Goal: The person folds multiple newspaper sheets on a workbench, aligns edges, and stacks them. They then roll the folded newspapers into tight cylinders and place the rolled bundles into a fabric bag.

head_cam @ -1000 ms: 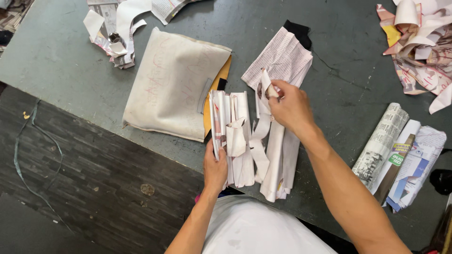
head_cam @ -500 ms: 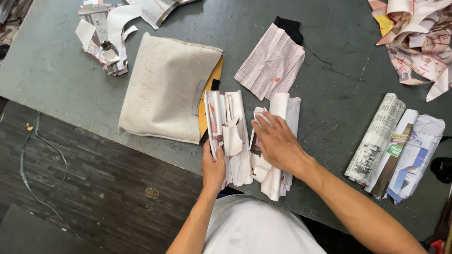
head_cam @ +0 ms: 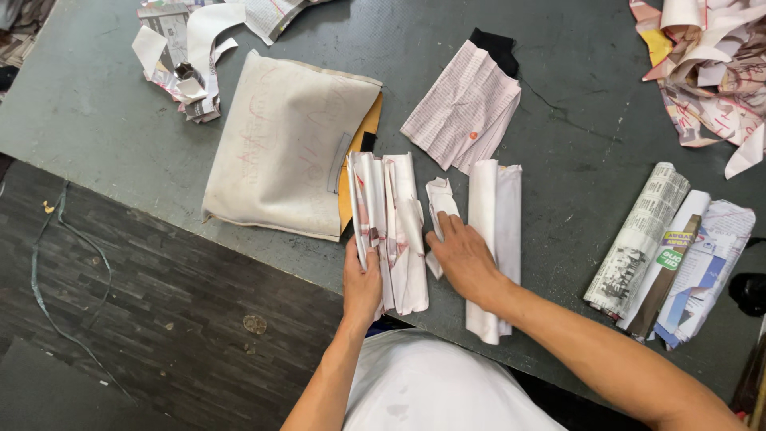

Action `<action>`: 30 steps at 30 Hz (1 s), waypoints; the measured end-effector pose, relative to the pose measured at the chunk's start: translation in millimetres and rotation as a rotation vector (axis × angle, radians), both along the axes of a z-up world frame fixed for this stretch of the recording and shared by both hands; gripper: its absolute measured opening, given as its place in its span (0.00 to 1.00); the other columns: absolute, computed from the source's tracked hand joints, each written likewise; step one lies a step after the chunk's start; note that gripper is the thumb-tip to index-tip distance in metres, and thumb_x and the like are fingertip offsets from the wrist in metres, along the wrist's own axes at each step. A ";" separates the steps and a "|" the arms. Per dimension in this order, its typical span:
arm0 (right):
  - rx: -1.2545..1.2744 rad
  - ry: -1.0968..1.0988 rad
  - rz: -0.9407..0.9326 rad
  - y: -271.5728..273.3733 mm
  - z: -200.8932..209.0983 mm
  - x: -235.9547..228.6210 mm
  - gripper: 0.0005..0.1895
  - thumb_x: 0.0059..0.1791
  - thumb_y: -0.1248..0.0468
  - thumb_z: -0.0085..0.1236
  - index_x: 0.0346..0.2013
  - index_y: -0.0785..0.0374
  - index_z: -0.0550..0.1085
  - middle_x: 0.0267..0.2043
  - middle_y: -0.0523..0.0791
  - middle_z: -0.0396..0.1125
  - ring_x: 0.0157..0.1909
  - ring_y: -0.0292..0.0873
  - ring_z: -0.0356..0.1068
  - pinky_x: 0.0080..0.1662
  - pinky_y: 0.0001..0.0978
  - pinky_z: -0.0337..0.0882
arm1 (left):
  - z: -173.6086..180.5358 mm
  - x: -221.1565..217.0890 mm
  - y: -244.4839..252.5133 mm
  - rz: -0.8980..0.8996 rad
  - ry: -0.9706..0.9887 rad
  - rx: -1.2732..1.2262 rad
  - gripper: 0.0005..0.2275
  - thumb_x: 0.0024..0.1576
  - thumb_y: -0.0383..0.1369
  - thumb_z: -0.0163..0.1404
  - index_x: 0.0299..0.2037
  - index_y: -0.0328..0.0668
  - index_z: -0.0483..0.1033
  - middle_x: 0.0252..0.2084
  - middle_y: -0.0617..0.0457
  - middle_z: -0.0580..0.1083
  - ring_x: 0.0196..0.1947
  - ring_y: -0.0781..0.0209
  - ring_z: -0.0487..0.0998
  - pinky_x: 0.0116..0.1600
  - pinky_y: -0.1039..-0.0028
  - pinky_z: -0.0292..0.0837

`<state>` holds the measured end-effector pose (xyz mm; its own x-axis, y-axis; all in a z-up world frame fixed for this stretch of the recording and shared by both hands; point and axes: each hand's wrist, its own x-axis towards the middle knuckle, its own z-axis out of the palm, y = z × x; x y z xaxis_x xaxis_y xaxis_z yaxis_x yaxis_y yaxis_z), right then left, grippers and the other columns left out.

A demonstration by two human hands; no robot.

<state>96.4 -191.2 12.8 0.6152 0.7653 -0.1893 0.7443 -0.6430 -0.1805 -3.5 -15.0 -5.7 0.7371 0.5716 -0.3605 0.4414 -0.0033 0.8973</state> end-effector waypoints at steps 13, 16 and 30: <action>0.710 -0.073 -0.376 27.9 17.9 -17.9 0.21 0.49 0.76 0.53 0.57 0.63 0.72 0.57 0.51 0.72 0.53 0.56 0.73 0.53 0.42 0.74 | 0.6 4.3 -9.7 -0.010 -0.057 -0.024 0.24 0.64 0.36 0.42 0.70 0.40 0.57 0.62 0.42 0.71 0.61 0.53 0.73 0.64 0.66 0.65; 0.652 0.214 -0.246 47.1 20.6 -32.6 0.38 0.43 0.73 0.59 0.67 0.75 0.59 0.65 0.60 0.62 0.59 0.61 0.64 0.60 0.46 0.66 | 4.0 8.7 -13.5 -0.050 -0.173 -0.017 0.23 0.65 0.36 0.43 0.69 0.37 0.58 0.62 0.40 0.69 0.62 0.50 0.71 0.64 0.65 0.65; 0.378 0.184 -1.056 -73.8 10.2 -22.0 0.55 0.45 0.53 0.71 0.73 0.74 0.48 0.64 0.66 0.55 0.65 0.71 0.54 0.61 0.60 0.58 | -13.3 9.2 -15.8 -0.079 -0.037 0.169 0.24 0.61 0.32 0.43 0.70 0.41 0.58 0.61 0.38 0.67 0.61 0.43 0.69 0.64 0.59 0.63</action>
<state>74.4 -265.0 23.0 0.9732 -0.0925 -0.2108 -0.1957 -0.8143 -0.5464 5.7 -30.8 -19.0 0.7934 0.5614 -0.2354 0.4000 -0.1893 0.8968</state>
